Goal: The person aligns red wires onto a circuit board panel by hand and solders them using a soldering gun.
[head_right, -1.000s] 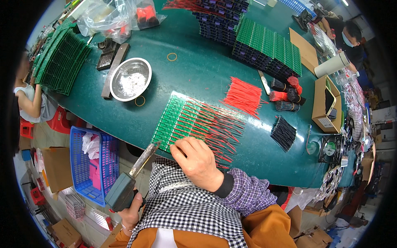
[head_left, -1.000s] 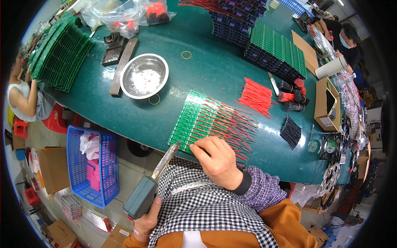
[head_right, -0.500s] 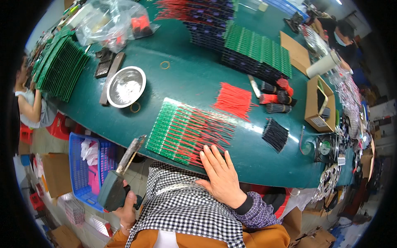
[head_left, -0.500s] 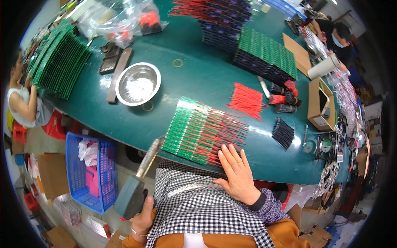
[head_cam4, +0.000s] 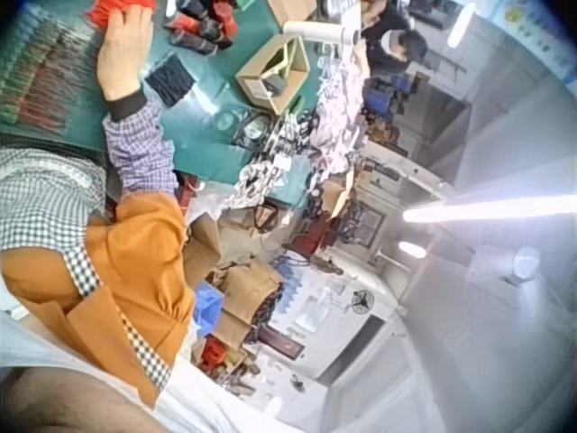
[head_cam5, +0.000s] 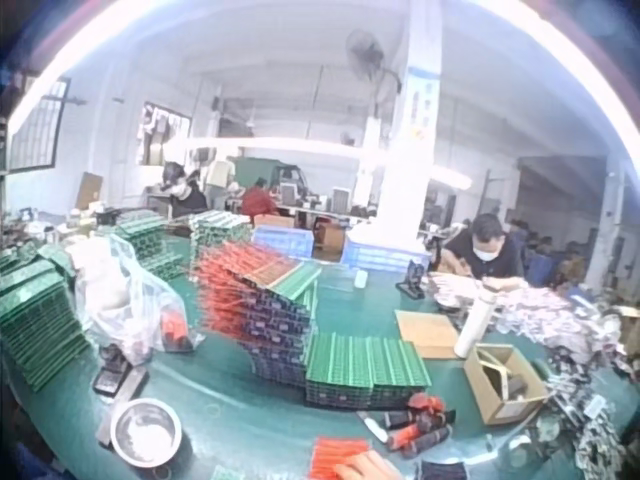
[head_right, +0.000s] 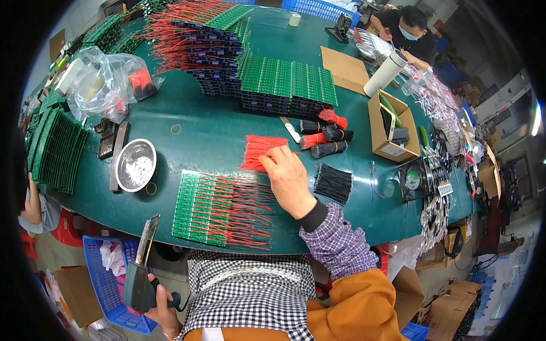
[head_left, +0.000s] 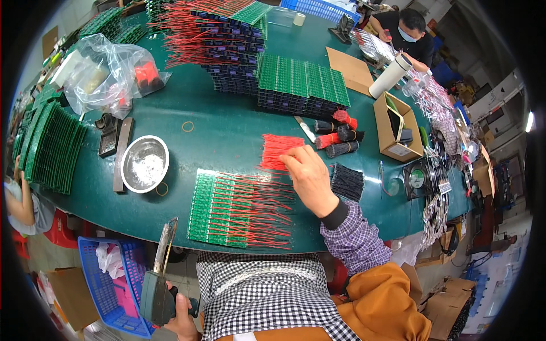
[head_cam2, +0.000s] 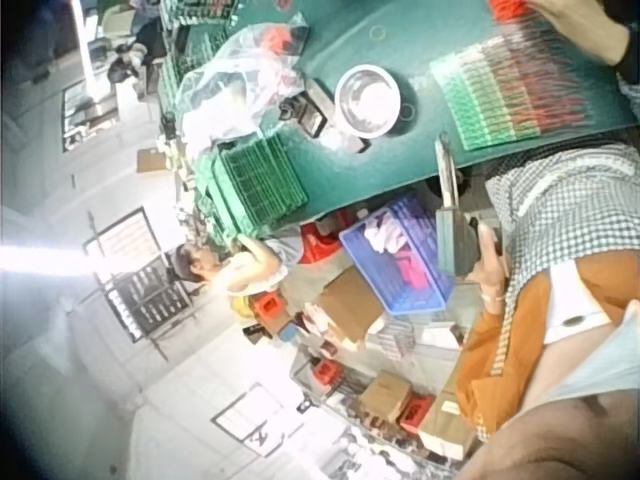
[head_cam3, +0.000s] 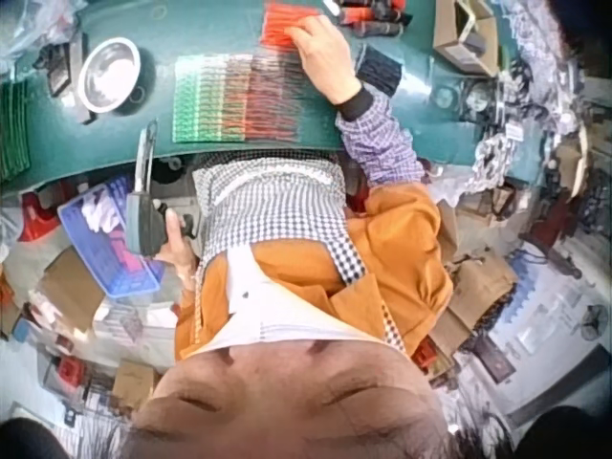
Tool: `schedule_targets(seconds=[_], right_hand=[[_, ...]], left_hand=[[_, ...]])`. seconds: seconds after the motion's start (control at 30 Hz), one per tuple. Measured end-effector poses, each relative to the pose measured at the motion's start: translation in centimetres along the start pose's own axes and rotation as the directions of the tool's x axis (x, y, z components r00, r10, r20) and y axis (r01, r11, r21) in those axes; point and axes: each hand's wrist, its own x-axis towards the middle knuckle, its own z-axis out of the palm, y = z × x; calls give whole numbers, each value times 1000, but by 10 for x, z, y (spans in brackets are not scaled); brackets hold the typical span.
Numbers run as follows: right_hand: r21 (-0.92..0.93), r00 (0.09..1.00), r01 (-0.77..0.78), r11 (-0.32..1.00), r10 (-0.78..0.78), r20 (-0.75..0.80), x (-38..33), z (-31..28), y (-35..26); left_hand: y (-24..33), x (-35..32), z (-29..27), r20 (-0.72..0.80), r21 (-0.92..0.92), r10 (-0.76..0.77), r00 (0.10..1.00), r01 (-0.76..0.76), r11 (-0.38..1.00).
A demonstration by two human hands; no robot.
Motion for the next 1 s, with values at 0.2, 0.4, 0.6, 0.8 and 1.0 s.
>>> schedule_targets(seconds=[0.2,0.4,0.6,0.8,1.0], right_hand=[[-91,997,-51,995,55,44,1,12,14],[-59,997,-78,995,78,-8,5,14,7],[-134,998,-56,989,55,-7,6,2,8],[-106,997,-77,991,78,7,7,3,4],[-96,994,-108,989,108,-12,6,5,-1]], left_hand=[[-9,1,-10,-33,19,-64,997,64,998],[19,-1,14,12,1,-105,994,105,994],[38,-2,18,64,18,-193,979,193,981],[33,-11,7,94,94,-221,971,213,973],[34,-12,5,111,163,-197,974,178,970]])
